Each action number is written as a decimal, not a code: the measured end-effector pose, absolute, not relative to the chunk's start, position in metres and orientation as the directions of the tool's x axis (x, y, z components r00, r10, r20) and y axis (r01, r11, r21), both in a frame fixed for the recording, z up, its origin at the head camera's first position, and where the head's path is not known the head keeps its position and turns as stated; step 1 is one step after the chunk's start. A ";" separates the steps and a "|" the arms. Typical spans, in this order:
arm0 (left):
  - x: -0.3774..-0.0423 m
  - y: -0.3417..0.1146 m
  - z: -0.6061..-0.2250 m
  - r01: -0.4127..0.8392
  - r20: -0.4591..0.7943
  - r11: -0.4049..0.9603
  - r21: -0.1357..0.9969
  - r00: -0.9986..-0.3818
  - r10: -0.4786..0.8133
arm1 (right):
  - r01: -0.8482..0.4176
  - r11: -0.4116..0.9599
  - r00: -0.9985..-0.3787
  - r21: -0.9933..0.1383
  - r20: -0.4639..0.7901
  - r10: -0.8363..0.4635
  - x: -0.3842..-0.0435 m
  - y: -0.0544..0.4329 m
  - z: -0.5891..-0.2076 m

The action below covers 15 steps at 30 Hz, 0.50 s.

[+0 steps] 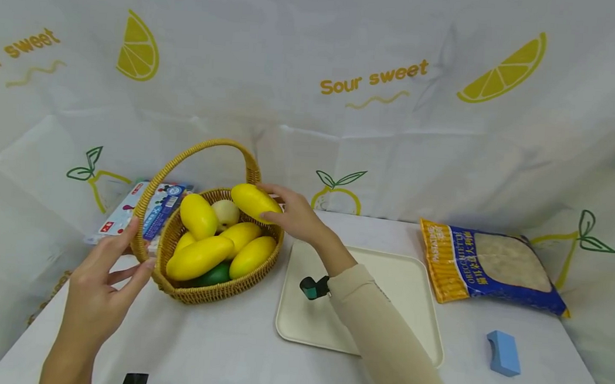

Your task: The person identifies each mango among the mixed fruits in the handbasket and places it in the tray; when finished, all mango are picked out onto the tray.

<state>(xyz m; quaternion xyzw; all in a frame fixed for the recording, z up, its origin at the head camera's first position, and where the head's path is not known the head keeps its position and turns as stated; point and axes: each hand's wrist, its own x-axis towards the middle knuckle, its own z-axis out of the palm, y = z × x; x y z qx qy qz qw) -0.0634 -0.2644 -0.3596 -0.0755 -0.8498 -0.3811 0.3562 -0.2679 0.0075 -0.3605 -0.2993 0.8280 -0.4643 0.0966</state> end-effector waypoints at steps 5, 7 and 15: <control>-0.064 -0.264 -0.359 0.385 0.655 0.703 0.598 -0.740 -0.151 | -0.340 0.315 -0.831 -0.886 0.125 -0.543 -0.270 0.036 -0.353; -0.064 -0.264 -0.358 0.373 0.650 0.709 0.598 -0.744 -0.157 | -0.309 0.294 -0.844 -0.904 0.118 -0.524 -0.270 0.050 -0.352; -0.062 -0.262 -0.357 0.368 0.641 0.702 0.609 -0.749 -0.164 | -0.231 0.250 -0.851 -0.940 0.071 -0.520 -0.270 0.099 -0.365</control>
